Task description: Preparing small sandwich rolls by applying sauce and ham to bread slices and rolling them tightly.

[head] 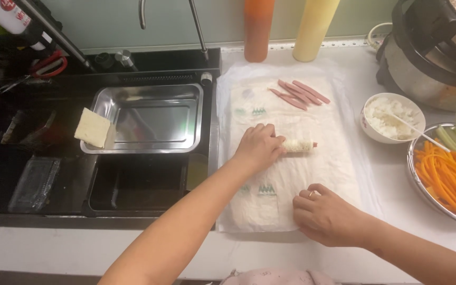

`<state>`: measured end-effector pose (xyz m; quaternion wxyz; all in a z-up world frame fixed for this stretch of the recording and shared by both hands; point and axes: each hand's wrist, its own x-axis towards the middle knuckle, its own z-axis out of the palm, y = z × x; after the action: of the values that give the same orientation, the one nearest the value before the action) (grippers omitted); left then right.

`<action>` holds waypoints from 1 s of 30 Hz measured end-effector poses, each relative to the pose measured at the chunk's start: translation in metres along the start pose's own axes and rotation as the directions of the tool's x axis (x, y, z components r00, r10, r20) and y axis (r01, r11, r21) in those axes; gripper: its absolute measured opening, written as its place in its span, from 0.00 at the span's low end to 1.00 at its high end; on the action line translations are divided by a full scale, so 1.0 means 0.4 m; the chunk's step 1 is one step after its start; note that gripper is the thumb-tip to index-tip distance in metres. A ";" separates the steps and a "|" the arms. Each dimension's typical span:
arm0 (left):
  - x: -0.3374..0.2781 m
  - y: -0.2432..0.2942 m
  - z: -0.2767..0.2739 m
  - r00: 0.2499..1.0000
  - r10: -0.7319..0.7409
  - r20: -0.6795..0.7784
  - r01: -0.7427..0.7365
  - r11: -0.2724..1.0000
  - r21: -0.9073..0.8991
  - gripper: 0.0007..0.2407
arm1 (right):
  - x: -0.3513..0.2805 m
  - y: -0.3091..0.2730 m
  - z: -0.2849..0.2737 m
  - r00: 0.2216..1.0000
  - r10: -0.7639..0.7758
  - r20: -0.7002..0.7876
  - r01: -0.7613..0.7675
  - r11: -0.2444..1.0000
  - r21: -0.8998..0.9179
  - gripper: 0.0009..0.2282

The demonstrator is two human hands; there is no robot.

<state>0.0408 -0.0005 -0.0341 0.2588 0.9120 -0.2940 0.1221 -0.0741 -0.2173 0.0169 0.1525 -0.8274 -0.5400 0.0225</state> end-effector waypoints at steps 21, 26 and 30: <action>-0.112 0.262 -0.116 0.918 0.370 -0.142 -0.395 0.885 -0.245 0.04 | 0.325 0.248 -0.403 0.645 0.761 0.066 -0.687 0.616 -0.386 0.07; -0.081 0.186 0.015 0.990 -0.045 -0.136 0.021 0.984 -0.176 0.24 | 0.320 0.173 -0.403 0.679 0.733 -0.042 -0.679 0.605 -0.415 0.10; -0.074 0.156 0.052 0.963 0.004 -0.270 -0.015 0.999 -0.038 0.21 | 0.221 0.075 -0.221 0.782 0.595 -0.185 -0.604 0.797 0.007 0.18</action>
<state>-0.0189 -0.0410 -0.0376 0.3136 0.8802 -0.2630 0.2404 0.0069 -0.1690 0.1040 0.1630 -0.9584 -0.2337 -0.0182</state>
